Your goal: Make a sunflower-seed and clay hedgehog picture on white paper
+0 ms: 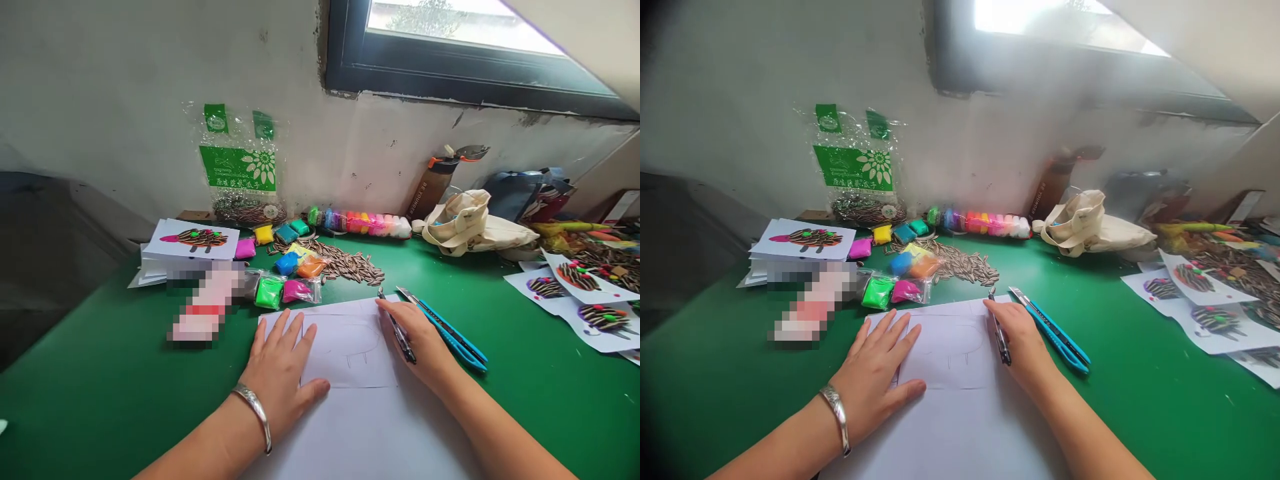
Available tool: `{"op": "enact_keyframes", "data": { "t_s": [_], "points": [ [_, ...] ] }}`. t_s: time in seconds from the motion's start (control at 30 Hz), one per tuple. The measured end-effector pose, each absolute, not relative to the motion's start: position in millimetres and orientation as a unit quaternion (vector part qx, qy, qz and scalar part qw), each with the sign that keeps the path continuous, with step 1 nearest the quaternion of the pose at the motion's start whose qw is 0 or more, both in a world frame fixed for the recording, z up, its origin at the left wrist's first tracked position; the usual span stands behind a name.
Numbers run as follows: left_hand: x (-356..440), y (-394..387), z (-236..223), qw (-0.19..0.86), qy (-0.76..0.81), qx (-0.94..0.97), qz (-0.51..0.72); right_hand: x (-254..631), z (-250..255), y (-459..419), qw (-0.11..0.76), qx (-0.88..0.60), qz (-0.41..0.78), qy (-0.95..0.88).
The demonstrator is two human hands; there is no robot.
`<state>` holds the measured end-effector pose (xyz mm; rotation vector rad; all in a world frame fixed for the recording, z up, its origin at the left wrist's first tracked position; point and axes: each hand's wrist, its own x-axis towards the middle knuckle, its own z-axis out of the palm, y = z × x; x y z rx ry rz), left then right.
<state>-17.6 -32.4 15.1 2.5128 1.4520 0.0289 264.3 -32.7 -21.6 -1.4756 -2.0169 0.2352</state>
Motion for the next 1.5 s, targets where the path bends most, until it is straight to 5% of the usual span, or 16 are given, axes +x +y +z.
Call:
{"op": "enact_keyframes", "data": {
  "t_s": [0.4, 0.77, 0.97, 1.3, 1.5],
  "points": [
    [-23.5, -27.8, 12.5, 0.095, 0.468, 0.877, 0.056, 270.1, -28.7, -28.0, 0.243, -0.604, 0.056, -0.757],
    [-45.0, 10.1, 7.7, -0.037, 0.53, 0.826, 0.189, 267.7, -26.1, -27.4, 0.272, -0.594, 0.072, -0.754],
    [-49.3, 17.5, 6.2, -0.014, 0.53, 0.825, 0.195, 265.9, -28.4, -27.6, 0.288, -0.591, 0.062, -0.751],
    [-45.4, 14.8, 3.6, -0.005, 0.496, 0.839, 0.223, 233.3, 21.9, -15.3, 0.311, -0.597, 0.049, -0.738],
    [-45.5, 13.0, 3.9, -0.001, 0.491, 0.84, 0.231, 200.8, 40.4, 26.5, 0.228, -0.603, 0.119, -0.755]
  ]
}}
